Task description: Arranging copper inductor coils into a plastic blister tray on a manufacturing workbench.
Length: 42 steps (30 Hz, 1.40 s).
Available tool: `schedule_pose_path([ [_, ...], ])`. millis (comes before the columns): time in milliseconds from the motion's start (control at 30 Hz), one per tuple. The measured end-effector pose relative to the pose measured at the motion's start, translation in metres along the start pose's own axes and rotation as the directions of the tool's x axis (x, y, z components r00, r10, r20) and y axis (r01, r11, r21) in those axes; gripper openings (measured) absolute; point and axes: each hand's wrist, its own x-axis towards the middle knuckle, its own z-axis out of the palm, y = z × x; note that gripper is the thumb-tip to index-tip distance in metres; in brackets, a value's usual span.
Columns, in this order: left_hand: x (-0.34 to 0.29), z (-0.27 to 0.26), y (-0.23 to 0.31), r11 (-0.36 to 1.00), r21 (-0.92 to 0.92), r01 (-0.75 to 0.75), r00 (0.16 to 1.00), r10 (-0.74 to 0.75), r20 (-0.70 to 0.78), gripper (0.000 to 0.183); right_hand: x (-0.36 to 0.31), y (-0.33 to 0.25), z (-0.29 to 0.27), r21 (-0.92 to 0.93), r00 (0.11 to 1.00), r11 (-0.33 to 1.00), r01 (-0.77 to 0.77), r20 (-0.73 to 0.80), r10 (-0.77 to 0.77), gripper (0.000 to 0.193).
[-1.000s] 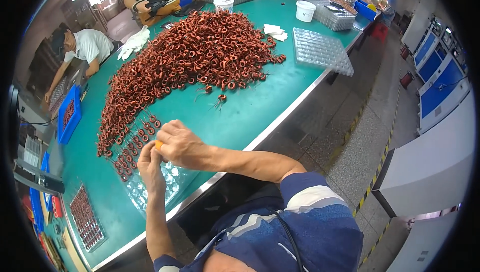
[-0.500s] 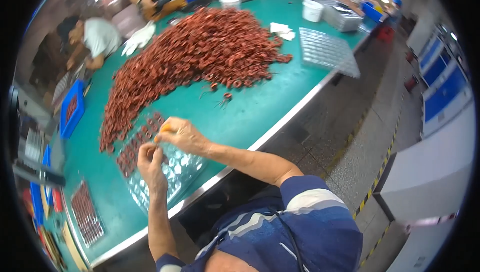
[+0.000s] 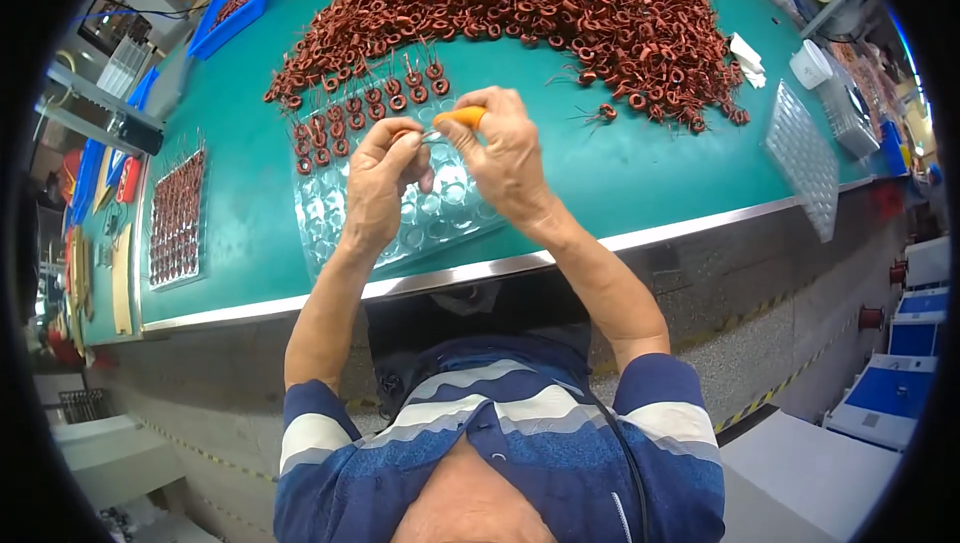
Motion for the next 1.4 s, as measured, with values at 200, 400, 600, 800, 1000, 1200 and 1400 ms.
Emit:
schedule_pose_path([
  [200,-0.003,0.009,0.011,1.0,0.015,-0.015,0.999,0.014,0.036,0.015,-0.009,0.011,-0.004,0.388,0.948,0.871,-0.303,0.028,0.317,0.033],
  [400,-0.007,0.005,0.009,0.99,0.125,-0.062,0.993,0.049,0.104,0.026,-0.019,0.011,0.001,0.496,0.86,0.709,-0.501,0.376,0.345,0.035],
  [600,-0.008,0.014,0.014,0.799,0.58,-0.161,0.987,0.126,0.1,0.026,-0.016,0.003,0.007,-0.058,0.996,0.995,0.083,-0.023,-0.084,0.022],
  [800,-0.011,0.011,0.007,0.779,0.604,-0.167,0.986,0.134,0.101,0.027,-0.016,-0.001,-0.009,-0.009,0.983,0.987,-0.161,0.092,0.161,0.023],
  [1000,-0.015,0.0,0.01,0.954,0.242,0.178,0.956,-0.226,0.185,0.043,-0.02,0.004,-0.016,0.319,0.939,0.885,-0.34,0.169,0.3,0.047],
  [1200,-0.022,0.008,0.003,0.934,0.328,0.144,0.977,-0.187,0.102,0.052,-0.029,0.009,-0.024,0.452,0.783,0.641,-0.621,0.392,0.483,0.027],
  [1400,-0.022,0.013,-0.001,0.939,0.271,0.212,0.973,-0.228,0.027,0.049,-0.036,0.01,-0.023,0.593,0.762,0.48,-0.647,0.474,0.441,0.031],
])
